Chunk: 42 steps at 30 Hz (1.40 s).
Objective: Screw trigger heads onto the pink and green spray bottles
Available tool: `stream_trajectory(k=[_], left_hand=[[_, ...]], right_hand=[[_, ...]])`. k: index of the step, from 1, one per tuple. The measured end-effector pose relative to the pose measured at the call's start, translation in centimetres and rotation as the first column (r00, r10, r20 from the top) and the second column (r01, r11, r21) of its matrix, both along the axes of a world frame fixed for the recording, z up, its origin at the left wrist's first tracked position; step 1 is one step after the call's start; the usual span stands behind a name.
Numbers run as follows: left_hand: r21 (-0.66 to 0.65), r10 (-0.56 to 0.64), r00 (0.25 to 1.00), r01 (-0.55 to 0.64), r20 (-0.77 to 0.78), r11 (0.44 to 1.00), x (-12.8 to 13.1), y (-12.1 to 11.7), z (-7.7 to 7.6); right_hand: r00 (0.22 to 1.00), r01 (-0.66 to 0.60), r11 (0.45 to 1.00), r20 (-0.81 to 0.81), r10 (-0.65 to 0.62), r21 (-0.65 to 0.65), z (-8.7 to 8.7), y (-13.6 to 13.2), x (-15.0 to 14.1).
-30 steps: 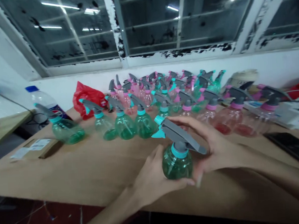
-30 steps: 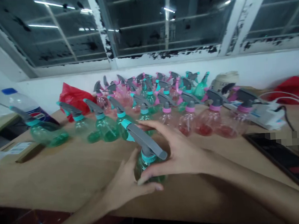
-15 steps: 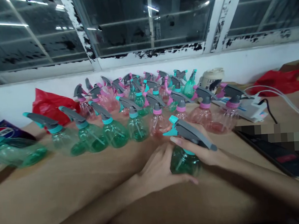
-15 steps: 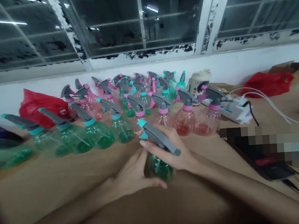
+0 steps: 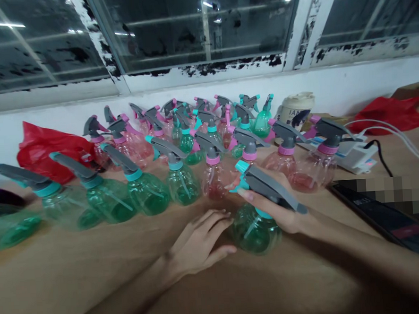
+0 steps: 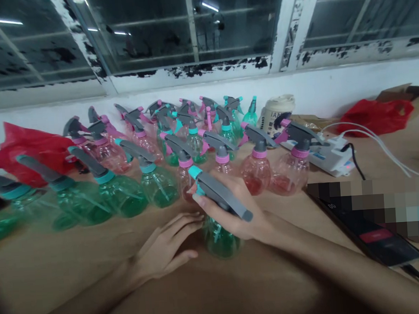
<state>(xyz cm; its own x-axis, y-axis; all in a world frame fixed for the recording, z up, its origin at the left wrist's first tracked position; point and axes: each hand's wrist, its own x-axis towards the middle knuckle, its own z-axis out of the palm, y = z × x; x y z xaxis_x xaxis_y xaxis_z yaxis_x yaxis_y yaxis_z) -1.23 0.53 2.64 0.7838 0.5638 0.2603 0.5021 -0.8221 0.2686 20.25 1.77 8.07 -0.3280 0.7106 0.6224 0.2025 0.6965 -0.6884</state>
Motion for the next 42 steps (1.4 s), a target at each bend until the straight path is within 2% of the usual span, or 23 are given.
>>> stream_trajectory(k=[8, 11, 14, 19, 29, 42], left_hand=[[0.079, 0.067, 0.993, -0.06, -0.102, 0.995, -0.3, 0.3, -0.3], [0.083, 0.108, 0.986, -0.098, -0.124, 0.992, -0.2, 0.3, -0.5], [0.08, 0.129, 0.98, -0.118, -0.15, 0.99, -0.1, 0.2, -0.7], [0.074, 0.151, 0.973, -0.14, -0.175, 0.987, -0.1, -0.1, -1.1], [0.075, 0.146, 0.971, -0.134, -0.188, 0.988, -0.1, 0.0, -1.4], [0.075, 0.14, 0.977, -0.13, -0.161, 0.989, 0.1, 0.0, -1.3]], right_hand=[[0.999, -0.037, 0.998, 0.016, 0.038, -0.059, 0.3, -0.2, 0.3], [0.999, -0.033, 0.997, 0.039, 0.036, -0.067, 0.3, -0.1, 0.3], [0.999, -0.041, 0.997, -0.006, 0.041, -0.068, 0.1, -0.1, 0.1], [1.0, -0.001, 0.991, -0.014, -0.001, -0.136, 0.0, -0.4, 0.0], [0.999, 0.022, 0.993, 0.045, -0.017, -0.114, 0.3, -0.5, 0.0], [1.0, -0.008, 0.99, 0.0, 0.008, -0.141, 0.3, -0.5, 0.0]])
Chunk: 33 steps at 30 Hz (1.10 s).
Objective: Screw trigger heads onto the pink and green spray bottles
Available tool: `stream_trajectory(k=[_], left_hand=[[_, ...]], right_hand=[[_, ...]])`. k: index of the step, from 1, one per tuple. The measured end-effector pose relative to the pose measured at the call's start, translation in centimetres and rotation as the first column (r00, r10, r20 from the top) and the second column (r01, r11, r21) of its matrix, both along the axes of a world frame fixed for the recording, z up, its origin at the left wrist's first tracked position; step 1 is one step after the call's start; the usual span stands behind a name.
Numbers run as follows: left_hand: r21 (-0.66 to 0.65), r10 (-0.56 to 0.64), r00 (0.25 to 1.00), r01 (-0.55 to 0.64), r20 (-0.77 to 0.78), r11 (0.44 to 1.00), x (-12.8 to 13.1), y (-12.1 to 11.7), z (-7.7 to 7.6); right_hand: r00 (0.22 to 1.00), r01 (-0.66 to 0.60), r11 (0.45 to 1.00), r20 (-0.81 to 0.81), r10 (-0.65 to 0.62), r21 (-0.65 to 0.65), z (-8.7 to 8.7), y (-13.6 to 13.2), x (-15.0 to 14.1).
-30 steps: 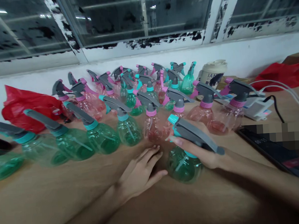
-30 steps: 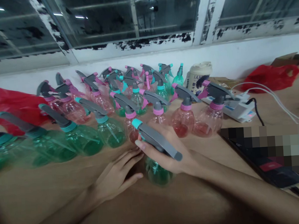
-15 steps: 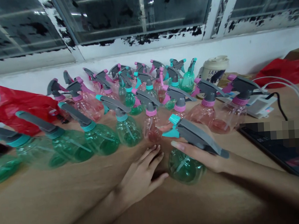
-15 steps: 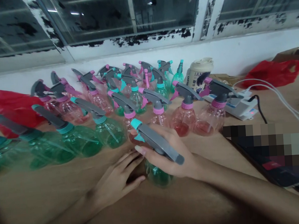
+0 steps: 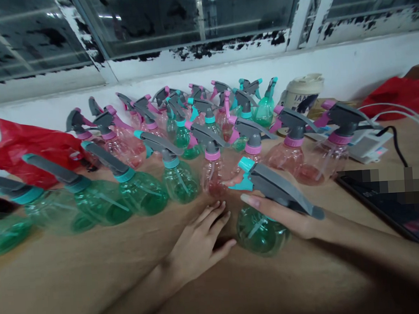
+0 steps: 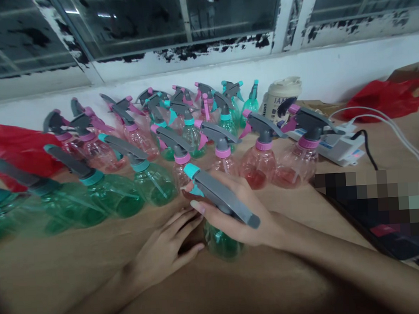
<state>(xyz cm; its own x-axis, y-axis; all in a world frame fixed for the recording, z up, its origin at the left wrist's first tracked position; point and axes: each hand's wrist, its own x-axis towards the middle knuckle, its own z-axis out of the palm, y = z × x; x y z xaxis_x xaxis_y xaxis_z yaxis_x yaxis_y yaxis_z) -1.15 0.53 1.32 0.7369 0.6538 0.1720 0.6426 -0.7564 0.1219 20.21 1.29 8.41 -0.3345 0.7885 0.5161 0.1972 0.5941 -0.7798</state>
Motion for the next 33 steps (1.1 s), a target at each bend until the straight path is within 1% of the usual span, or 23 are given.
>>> stream_trajectory(k=[4, 9, 12, 18, 22, 26, 29, 33], left_hand=[[0.0, -0.004, 1.0, 0.004, -0.004, 1.0, -0.06, -0.04, 0.05], [-0.01, -0.006, 1.0, 0.006, -0.013, 1.0, -0.22, -0.06, 0.16], [-0.017, -0.016, 1.0, 0.015, -0.018, 1.0, -0.24, 0.0, 0.31], [-0.033, -0.027, 0.999, 0.026, -0.028, 0.999, -0.23, 0.04, 0.64], [-0.043, -0.029, 0.999, 0.028, -0.021, 0.999, -0.34, 0.05, 0.62], [-0.063, -0.027, 1.0, 0.027, -0.002, 0.998, -0.45, 0.12, 0.49], [-0.061, -0.023, 1.0, 0.023, 0.002, 0.998, -0.47, 0.11, 0.44], [-0.075, -0.021, 1.0, 0.022, 0.008, 0.997, -0.42, 0.02, 0.59]], right_hand=[[1.0, 0.001, 1.0, -0.016, -0.001, -0.012, 0.29, -0.06, -0.04], [0.998, -0.002, 1.0, 0.057, 0.001, 0.02, 0.58, -0.21, -0.02], [0.996, 0.031, 0.999, 0.08, -0.033, 0.026, 0.44, -0.13, -0.01], [0.999, -0.016, 1.0, 0.028, 0.016, 0.012, 0.1, -0.02, 0.06], [1.0, 0.0, 1.0, 0.01, 0.0, 0.001, -0.02, -0.13, 0.0], [0.999, -0.025, 1.0, -0.032, 0.025, 0.001, -0.12, -0.06, 0.01], [0.999, -0.041, 0.999, -0.027, 0.041, -0.024, -0.11, -0.01, 0.07], [0.999, -0.032, 0.999, -0.024, 0.032, -0.019, -0.11, -0.04, 0.12]])
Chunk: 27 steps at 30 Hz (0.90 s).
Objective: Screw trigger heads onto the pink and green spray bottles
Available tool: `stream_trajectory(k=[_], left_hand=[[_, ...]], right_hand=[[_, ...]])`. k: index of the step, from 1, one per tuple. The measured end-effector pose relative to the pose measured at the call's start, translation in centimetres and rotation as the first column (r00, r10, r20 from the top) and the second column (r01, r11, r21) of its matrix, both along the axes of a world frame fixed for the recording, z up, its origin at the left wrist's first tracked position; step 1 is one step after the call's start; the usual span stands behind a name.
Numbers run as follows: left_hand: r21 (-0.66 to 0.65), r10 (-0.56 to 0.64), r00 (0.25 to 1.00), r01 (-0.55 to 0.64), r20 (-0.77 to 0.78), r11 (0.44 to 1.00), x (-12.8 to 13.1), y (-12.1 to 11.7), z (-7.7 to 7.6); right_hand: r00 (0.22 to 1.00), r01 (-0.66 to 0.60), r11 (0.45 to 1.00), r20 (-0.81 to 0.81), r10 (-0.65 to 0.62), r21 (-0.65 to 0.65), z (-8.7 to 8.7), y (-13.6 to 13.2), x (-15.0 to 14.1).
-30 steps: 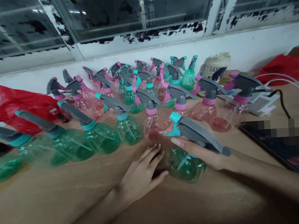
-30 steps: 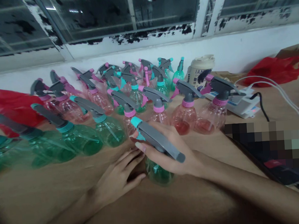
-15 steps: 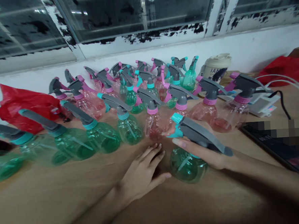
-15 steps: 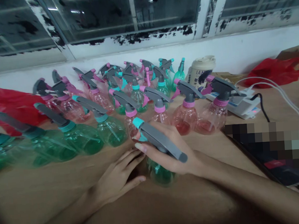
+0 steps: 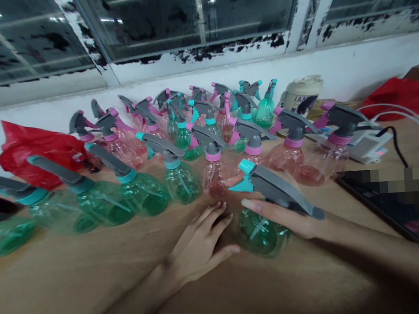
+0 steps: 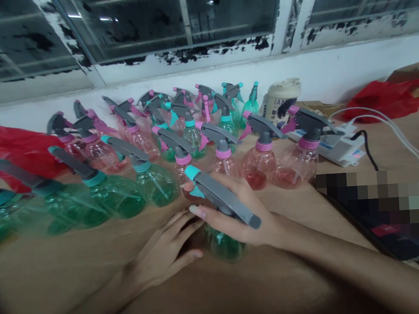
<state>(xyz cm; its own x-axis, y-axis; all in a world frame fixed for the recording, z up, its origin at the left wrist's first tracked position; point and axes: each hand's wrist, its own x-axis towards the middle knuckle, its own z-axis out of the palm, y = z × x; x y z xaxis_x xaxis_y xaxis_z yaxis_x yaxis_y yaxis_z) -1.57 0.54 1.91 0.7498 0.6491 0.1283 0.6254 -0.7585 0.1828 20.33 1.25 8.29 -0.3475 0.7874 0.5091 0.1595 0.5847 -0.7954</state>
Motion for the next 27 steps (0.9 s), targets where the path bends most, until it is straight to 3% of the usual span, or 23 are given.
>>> stream_trajectory(k=[17, 27], left_hand=[[-0.015, -0.01, 0.999, 0.009, -0.044, 1.0, 0.07, -0.05, 0.31], [-0.003, -0.044, 0.994, 0.044, -0.098, 0.999, 0.14, -0.01, 0.61]], right_hand=[[0.999, -0.033, 0.999, 0.017, 0.033, -0.02, 0.36, 0.18, -0.09], [0.997, -0.027, 0.999, 0.069, 0.024, 0.034, 0.16, 0.16, 0.17]])
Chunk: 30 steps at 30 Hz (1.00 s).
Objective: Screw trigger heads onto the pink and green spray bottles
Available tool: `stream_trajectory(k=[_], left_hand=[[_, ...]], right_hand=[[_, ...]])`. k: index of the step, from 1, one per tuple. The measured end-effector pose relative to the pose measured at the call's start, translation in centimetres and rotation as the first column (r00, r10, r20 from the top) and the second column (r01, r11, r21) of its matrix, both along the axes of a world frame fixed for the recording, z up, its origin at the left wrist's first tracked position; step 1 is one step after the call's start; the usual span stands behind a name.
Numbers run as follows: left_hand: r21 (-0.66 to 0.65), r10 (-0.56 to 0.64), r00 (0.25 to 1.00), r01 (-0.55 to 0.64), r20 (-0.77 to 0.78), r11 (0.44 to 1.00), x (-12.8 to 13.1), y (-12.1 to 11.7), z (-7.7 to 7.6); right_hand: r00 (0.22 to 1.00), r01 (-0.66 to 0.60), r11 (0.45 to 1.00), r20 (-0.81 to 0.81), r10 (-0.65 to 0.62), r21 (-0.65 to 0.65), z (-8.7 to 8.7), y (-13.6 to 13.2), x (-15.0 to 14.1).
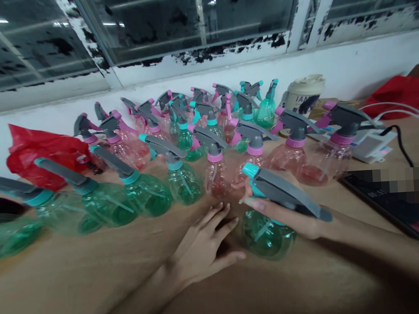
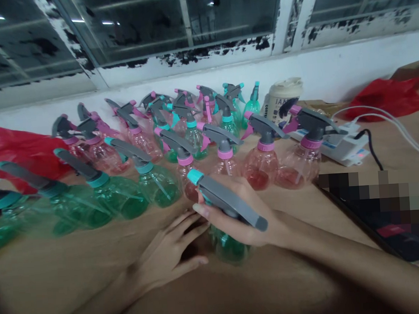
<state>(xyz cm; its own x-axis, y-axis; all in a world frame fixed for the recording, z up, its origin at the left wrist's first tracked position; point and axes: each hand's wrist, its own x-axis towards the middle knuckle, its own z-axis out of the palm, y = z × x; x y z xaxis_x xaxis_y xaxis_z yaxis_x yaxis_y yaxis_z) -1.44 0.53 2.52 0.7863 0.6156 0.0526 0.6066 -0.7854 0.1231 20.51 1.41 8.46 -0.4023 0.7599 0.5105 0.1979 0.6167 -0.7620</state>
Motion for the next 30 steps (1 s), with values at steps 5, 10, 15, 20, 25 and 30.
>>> stream_trajectory(k=[5, 10, 15, 20, 25, 30], left_hand=[[0.016, 0.012, 1.0, -0.012, -0.011, 1.0, -0.03, -0.09, -0.24], [0.029, 0.009, 1.0, -0.009, -0.007, 1.0, -0.02, -0.13, -0.25], [0.029, 0.01, 1.0, -0.01, 0.004, 1.0, -0.04, -0.14, -0.34], [0.03, 0.009, 1.0, -0.009, 0.013, 1.0, -0.01, -0.19, -0.23], [0.028, 0.007, 1.0, -0.006, -0.006, 1.0, 0.12, -0.2, -0.03], [0.021, 0.008, 1.0, -0.008, -0.002, 1.0, 0.1, -0.16, -0.06]], right_hand=[[0.999, 0.003, 0.999, -0.05, -0.005, -0.052, -0.06, -0.14, -0.03], [0.997, 0.004, 0.997, -0.074, -0.01, -0.082, -0.23, -0.22, -0.07], [0.998, 0.004, 0.997, -0.066, -0.009, -0.078, -0.1, -0.32, -0.07], [0.998, 0.001, 0.995, -0.055, -0.006, -0.096, -0.14, -0.24, -0.03], [0.999, 0.004, 0.997, -0.048, -0.008, -0.081, -0.19, -0.26, -0.02], [0.998, -0.007, 0.998, -0.064, 0.003, -0.059, -0.14, -0.31, -0.1]])
